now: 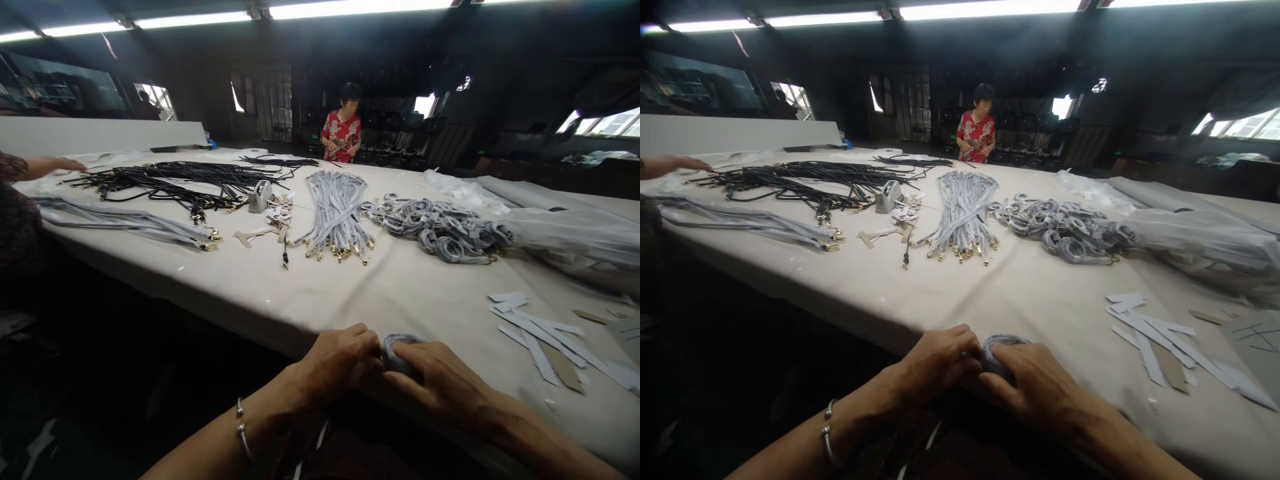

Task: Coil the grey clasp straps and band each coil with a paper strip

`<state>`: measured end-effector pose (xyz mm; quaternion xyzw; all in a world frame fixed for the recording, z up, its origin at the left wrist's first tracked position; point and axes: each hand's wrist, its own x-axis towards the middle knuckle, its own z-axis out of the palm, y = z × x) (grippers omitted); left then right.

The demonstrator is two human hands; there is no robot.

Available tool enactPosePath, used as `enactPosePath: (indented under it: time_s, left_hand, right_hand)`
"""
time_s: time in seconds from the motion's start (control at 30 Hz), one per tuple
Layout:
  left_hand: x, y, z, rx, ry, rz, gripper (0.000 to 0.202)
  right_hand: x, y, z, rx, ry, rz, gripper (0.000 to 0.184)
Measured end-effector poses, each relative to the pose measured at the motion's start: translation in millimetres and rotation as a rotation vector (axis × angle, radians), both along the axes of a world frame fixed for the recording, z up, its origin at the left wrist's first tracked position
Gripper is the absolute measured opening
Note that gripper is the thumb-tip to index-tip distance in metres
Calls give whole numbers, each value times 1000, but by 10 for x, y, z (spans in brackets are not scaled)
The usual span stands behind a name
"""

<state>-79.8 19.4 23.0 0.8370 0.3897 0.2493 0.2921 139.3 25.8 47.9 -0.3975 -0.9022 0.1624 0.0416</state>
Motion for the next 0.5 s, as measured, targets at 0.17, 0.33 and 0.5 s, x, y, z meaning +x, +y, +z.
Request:
enactPosePath:
  time_s: [0.17,0.33,0.5]
  left_hand:
    - [82,58,-57,137,63,-11,11]
    - [153,278,-57,175,76,-105,11]
    - [261,432,-245,373,187,-242,11]
  right_hand:
    - [98,-9,73,8,-126,-52,24]
    - [206,13,-30,44,-32,34,27]
    - [366,168,-207,240,-111,24,33]
